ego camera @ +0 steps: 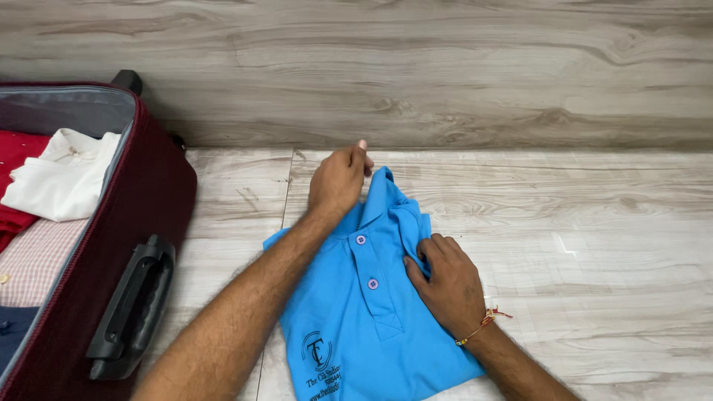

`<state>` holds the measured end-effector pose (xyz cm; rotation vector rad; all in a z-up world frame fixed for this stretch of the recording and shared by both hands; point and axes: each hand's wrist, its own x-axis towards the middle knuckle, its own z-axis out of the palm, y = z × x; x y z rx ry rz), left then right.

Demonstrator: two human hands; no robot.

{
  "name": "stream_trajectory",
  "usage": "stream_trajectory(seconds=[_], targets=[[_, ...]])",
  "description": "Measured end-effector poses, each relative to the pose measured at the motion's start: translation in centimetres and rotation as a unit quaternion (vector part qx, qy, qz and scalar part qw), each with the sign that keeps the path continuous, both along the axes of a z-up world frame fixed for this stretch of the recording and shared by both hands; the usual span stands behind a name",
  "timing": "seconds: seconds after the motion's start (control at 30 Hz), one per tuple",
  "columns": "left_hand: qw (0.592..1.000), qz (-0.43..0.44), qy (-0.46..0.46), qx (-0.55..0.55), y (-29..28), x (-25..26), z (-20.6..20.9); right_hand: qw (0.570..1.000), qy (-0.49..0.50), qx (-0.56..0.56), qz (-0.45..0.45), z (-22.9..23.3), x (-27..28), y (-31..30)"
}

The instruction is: The person folds a blue polo shirt, a pair of navy blue pants, a yellow patterned shirt, and a white polka-dotted shirt. Each item is smoothed out, folded neatly, and placed into an open maroon suitcase on the floor.

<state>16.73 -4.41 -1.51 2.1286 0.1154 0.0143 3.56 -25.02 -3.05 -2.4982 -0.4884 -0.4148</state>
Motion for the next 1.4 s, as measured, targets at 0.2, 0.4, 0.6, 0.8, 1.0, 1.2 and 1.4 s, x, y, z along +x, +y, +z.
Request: stream_trajectory(seconds=[0.2,0.4,0.6,0.8,1.0,1.2,1.4], targets=[[0.967,-0.247,-0.012,-0.057,1.3,3.8,-4.1,1.000,0.002,0.006,0.011,0.0,0.0,0.1],[0.955,-0.265,-0.093,-0.095,-0.8,3.7,-3.5,0.999,-0.017,0.014,0.031,-0.1,0.2,-0.2],[0.945,-0.187,-0.229,0.140,0.9,-0.3,2.0,0.999,-0.027,0.011,0.030,-0.4,0.3,-0.1],[0.900,-0.159,-0.349,0.208,1.3,-0.3,-1.2,0.999,0.020,-0.040,-0.031,0.0,0.3,0.2],[0.974,-0.140,-0.050,0.172,4.7,-1.3,1.4,0.990,-0.139,-0.014,0.024,0.2,-0.1,0.2],[0.938,-0.167,-0.035,0.303,7.2,-4.0,0.9,0.993,-0.050,-0.061,0.082,-0.8,0.6,0.1],[0.984,-0.175,-0.028,0.030,8.7,-3.7,-0.4,0.994,-0.053,-0.049,0.086,-1.0,0.6,0.0]])
